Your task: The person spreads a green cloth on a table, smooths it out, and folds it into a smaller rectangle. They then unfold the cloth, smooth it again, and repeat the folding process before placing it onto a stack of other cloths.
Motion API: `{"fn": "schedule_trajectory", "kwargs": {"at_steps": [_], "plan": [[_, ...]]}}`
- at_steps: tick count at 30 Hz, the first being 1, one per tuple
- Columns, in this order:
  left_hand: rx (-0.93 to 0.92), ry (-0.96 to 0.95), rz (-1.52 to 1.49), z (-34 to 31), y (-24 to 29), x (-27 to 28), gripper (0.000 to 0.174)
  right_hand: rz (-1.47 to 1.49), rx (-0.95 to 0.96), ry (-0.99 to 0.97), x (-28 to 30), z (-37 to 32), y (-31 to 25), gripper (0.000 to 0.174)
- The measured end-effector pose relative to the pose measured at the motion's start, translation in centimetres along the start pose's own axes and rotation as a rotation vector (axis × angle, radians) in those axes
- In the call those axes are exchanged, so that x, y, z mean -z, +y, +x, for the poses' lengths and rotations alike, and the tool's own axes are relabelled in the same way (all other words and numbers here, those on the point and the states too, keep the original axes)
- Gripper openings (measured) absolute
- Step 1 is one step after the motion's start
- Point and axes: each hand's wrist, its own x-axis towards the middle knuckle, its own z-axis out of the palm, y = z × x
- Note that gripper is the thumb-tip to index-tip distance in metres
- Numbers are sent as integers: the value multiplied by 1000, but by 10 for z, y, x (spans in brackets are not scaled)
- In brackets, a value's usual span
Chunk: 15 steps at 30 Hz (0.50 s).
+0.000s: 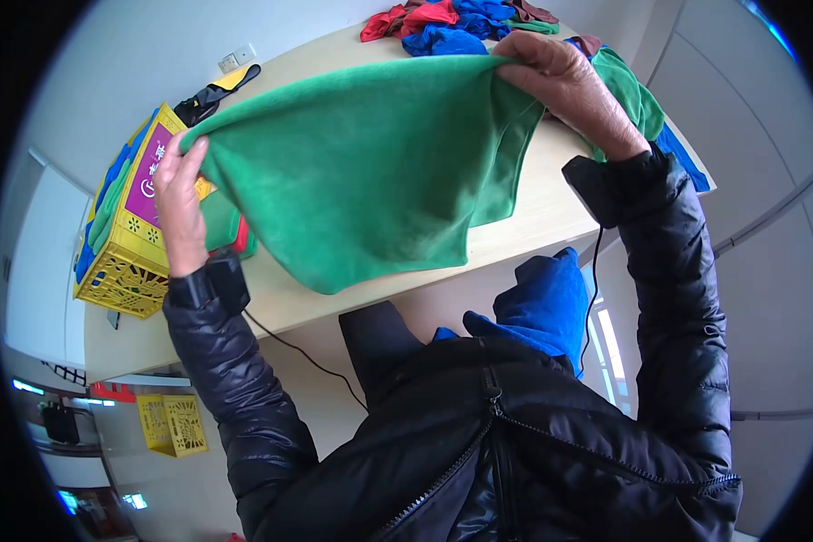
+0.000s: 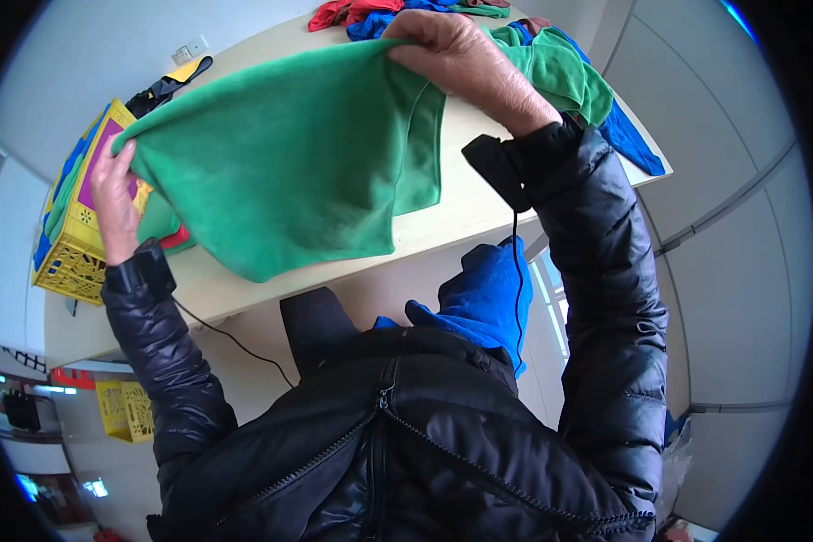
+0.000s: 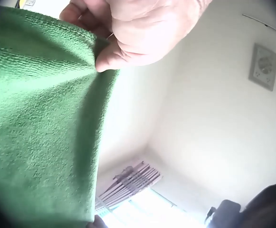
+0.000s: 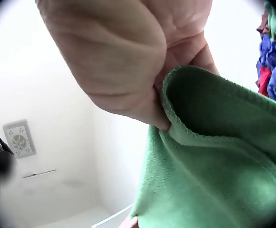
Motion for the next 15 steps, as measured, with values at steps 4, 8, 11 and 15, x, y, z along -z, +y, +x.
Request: {"fn": "schedule_trajectory", "kwargs": {"at_steps": [4,8,11,15], "plan": [[23,-17,13,-17,28,26,22,226,-183,-196,-9,-11,-40,16],[171,-87,24,-11,22,50,20,338,-230,-289,-17,-15,-39,14],[222,-151,10,7,3,40,20,277,-283,-247,-30,-3,-7,14],[350,-41,59,29,-58,-14,24,127,-297,-176,-63,11,74,18]]}}
